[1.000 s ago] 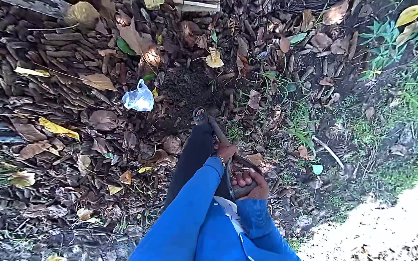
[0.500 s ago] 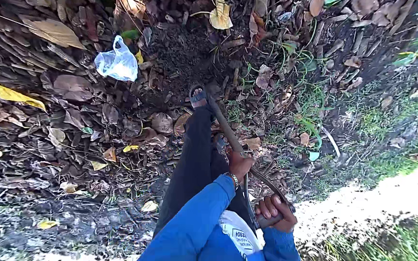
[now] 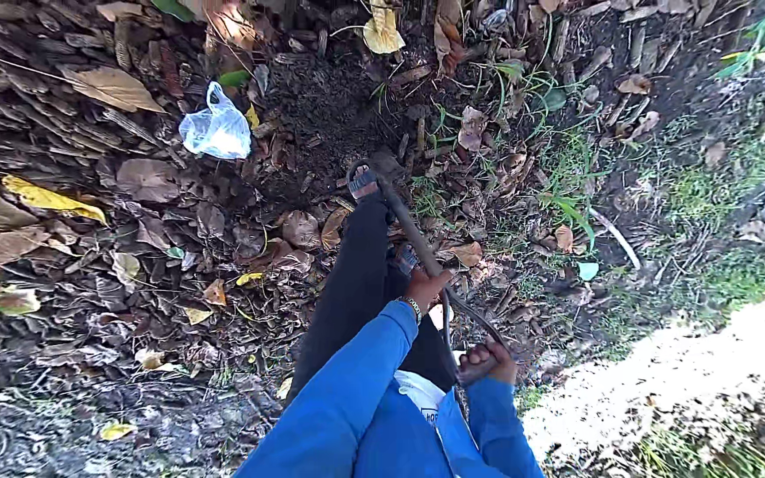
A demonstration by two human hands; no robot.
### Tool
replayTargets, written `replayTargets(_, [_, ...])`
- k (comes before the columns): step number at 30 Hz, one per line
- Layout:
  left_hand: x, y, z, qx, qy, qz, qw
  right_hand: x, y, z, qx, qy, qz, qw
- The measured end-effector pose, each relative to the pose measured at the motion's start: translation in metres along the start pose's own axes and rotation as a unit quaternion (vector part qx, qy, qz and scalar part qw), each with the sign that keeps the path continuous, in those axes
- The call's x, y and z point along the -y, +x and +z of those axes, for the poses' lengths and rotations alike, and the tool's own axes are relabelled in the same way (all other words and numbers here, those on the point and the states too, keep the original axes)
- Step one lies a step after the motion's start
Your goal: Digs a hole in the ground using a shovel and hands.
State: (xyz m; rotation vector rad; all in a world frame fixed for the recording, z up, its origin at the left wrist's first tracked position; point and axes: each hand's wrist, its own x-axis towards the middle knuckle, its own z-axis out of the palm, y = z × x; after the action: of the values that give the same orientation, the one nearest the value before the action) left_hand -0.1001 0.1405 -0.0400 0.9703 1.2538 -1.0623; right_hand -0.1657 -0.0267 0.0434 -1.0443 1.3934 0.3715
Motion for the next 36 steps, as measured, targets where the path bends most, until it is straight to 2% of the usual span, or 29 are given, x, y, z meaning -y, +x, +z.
replayTargets(2, [-0.014, -0.006, -0.004, -0.021, -0.057, 0.009, 0.998, -0.006, -0.043, 0.037, 0.11, 0.044, -0.004, 0.993])
replayTargets(3, [-0.021, -0.009, -0.011, -0.024, -0.067, 0.018, 0.997, -0.001, -0.054, 0.055, 0.134, 0.042, -0.008, 0.99])
replayTargets(5, [-0.035, -0.014, -0.03, -0.003, -0.037, 0.029, 0.999, 0.015, -0.06, 0.083, 0.133, 0.033, -0.01, 0.99])
replayTargets(7, [-0.053, -0.017, -0.05, 0.021, 0.011, 0.029, 0.999, 0.025, -0.046, 0.089, 0.077, 0.021, -0.006, 0.997])
replayTargets(10, [-0.055, -0.021, -0.077, 0.015, 0.036, 0.051, 0.998, 0.0, 0.003, 0.031, -0.062, -0.058, 0.029, 0.996])
replayTargets(13, [-0.016, -0.017, -0.071, 0.017, 0.018, 0.062, 0.998, -0.02, 0.062, -0.035, -0.172, -0.141, 0.025, 0.975])
replayTargets(17, [0.056, 0.01, -0.032, 0.039, 0.016, 0.068, 0.997, -0.037, 0.129, -0.097, -0.21, -0.265, -0.023, 0.941])
replayTargets(19, [0.074, 0.027, -0.02, 0.053, 0.035, 0.078, 0.995, -0.045, 0.158, -0.103, -0.201, -0.284, -0.019, 0.937])
replayTargets(21, [0.09, 0.033, -0.014, 0.063, 0.063, 0.086, 0.992, -0.054, 0.152, -0.107, -0.206, -0.256, -0.017, 0.944])
replayTargets(23, [0.096, 0.031, -0.013, 0.043, 0.061, 0.1, 0.992, -0.055, 0.114, -0.085, -0.182, -0.178, -0.025, 0.967])
replayTargets(25, [0.091, 0.017, -0.018, 0.027, 0.006, 0.102, 0.994, -0.058, 0.055, -0.043, -0.101, -0.09, -0.034, 0.99])
replayTargets(27, [0.075, -0.001, -0.023, 0.021, -0.063, 0.102, 0.993, -0.062, -0.007, 0.01, -0.005, -0.01, -0.031, 0.999])
replayTargets(29, [0.047, -0.02, -0.035, 0.022, -0.09, 0.097, 0.991, -0.064, -0.055, 0.061, 0.05, 0.034, -0.041, 0.997])
replayTargets(32, [0.011, -0.034, -0.063, 0.033, -0.027, 0.075, 0.996, -0.061, -0.085, 0.104, 0.075, 0.057, -0.06, 0.994])
replayTargets(36, [-0.027, -0.041, -0.091, 0.066, 0.042, 0.045, 0.996, -0.065, -0.098, 0.139, 0.071, 0.092, -0.081, 0.99])
